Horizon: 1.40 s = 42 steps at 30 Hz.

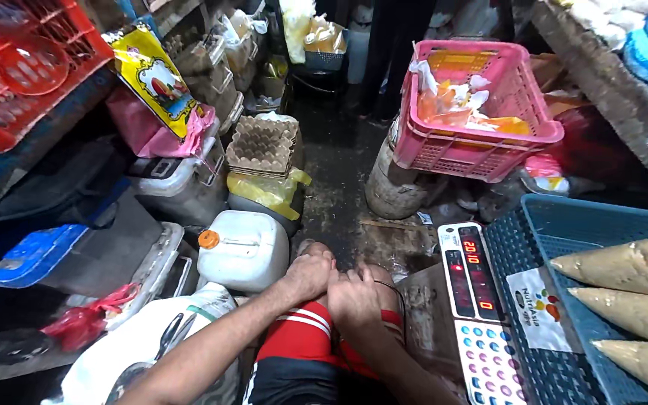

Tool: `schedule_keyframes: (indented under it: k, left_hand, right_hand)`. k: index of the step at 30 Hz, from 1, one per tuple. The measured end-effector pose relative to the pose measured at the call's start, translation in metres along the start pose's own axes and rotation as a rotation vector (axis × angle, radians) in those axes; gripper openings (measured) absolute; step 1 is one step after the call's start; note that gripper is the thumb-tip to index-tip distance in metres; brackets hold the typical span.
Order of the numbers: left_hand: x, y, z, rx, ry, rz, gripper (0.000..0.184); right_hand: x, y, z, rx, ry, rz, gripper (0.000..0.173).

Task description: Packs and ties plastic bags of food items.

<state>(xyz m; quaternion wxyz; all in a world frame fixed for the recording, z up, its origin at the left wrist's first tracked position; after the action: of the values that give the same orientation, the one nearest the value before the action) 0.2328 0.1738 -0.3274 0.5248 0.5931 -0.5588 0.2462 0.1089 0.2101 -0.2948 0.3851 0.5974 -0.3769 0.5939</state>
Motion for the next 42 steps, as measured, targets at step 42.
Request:
schedule_keyframes:
  k: [42]
  left_hand:
    - [0.108,0.028,-0.081,-0.63,0.332,-0.426,0.021]
  right_hand:
    - [0.07,0.082,-0.016,0.233,0.218,1.052,0.036]
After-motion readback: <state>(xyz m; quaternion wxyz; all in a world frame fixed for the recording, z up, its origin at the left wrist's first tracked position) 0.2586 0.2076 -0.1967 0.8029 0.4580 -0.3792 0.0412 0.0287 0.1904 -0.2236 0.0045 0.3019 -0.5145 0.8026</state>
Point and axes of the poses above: each hand's wrist, its own z-axis towards the middle knuckle, its own x-axis out of the back of the hand, y = z × x, the point moved 2 cm from there along z, towards the middle knuckle, and after that the axes turned 7 degrees about -x, right-handed, at the moved point
